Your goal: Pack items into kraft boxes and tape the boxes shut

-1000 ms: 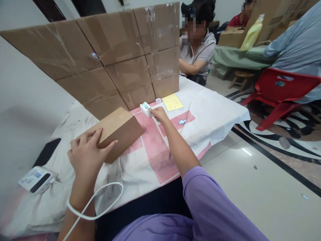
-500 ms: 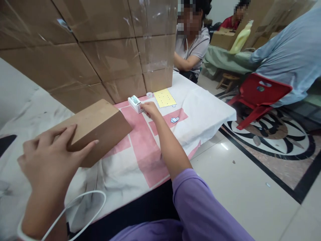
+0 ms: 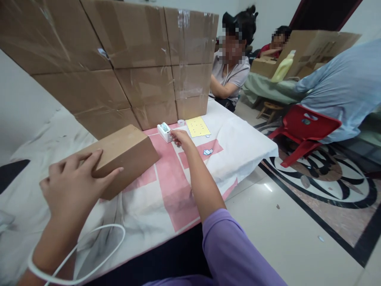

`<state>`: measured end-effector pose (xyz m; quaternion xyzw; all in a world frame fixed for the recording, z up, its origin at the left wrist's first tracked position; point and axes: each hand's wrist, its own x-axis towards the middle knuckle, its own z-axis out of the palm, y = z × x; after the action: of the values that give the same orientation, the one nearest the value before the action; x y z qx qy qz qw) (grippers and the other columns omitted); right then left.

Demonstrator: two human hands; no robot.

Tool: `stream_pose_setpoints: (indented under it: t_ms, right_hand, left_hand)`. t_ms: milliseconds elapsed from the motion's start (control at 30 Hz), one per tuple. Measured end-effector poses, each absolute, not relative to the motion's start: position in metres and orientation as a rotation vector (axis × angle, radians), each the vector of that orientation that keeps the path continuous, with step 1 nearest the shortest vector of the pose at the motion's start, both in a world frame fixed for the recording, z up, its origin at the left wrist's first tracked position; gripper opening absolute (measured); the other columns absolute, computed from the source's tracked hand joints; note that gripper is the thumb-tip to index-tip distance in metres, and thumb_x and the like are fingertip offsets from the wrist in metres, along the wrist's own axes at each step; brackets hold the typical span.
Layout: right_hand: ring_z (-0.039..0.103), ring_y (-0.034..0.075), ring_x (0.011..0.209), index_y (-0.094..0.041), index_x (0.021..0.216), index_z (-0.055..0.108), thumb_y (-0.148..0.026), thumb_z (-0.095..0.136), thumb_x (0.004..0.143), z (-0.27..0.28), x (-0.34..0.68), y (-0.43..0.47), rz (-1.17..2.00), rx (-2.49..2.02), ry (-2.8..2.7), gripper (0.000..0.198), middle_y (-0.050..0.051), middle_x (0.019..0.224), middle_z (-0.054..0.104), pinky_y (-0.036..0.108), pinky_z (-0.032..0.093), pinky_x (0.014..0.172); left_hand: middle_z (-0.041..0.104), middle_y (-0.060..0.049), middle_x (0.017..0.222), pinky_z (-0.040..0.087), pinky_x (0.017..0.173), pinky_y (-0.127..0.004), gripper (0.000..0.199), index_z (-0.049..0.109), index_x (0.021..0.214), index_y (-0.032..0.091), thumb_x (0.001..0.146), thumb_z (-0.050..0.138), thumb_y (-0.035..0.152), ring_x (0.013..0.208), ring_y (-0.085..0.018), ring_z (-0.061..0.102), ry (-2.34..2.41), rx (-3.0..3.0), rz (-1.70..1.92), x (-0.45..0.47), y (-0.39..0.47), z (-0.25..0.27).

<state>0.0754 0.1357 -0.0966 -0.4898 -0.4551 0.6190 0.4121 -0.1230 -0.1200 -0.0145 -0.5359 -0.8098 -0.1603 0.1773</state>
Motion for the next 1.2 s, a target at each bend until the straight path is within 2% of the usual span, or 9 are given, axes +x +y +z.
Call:
stream_pose_setpoints:
  t_ms: [233,700,900,1033,1200]
  right_hand:
    - [0.046,0.007,0.045,-0.016,0.076,0.059,-0.021,0.062,0.089,-0.091,0.071,0.135,1.583,-1.252,-1.122,0.014,-0.003,0.056,0.051,0.017,0.030,0.038]
    - [0.047,0.008,0.050,-0.016,0.079,0.058,-0.022,0.062,0.091,-0.077,0.065,0.124,1.524,-1.317,-1.177,0.014,-0.002,0.061,0.050,0.018,0.030,0.040]
    - [0.048,0.008,0.052,-0.017,0.086,0.057,-0.025,0.061,0.093,-0.079,0.064,0.126,1.524,-1.305,-1.178,0.011,-0.001,0.067,0.051,0.019,0.034,0.045]
    - [0.049,0.007,0.053,-0.016,0.091,0.057,-0.023,0.055,0.096,-0.078,0.064,0.127,1.530,-1.299,-1.174,0.009,-0.002,0.069,0.048,0.018,0.037,0.050]
    - [0.052,0.008,0.054,-0.016,0.088,0.053,-0.018,0.054,0.094,-0.078,0.063,0.126,1.527,-1.290,-1.162,0.006,-0.001,0.072,0.051,0.019,0.037,0.049]
  left_hand:
    - [0.061,-0.013,0.138,0.042,0.097,-0.060,0.062,0.060,0.137,0.026,0.088,0.050,0.063,0.128,-0.042,0.046,-2.280,-1.501,-0.502,-0.123,-0.119,-0.016]
    - [0.062,-0.016,0.135,0.040,0.099,-0.068,0.065,0.063,0.135,0.023,0.079,0.069,0.057,0.130,-0.046,0.045,-2.247,-1.517,-0.621,-0.123,-0.119,-0.022]
    - [0.061,-0.012,0.137,0.038,0.102,-0.066,0.067,0.062,0.134,0.028,0.077,0.069,0.062,0.132,-0.044,0.042,-2.268,-1.508,-0.627,-0.128,-0.118,-0.023]
    - [0.056,-0.013,0.143,0.038,0.101,-0.066,0.074,0.060,0.138,0.028,0.075,0.070,0.066,0.135,-0.047,0.038,-2.377,-1.547,-0.534,-0.131,-0.117,-0.019]
    - [0.057,-0.011,0.142,0.037,0.104,-0.062,0.067,0.060,0.138,0.028,0.079,0.072,0.057,0.134,-0.043,0.040,-2.349,-1.494,-0.593,-0.121,-0.119,-0.016]
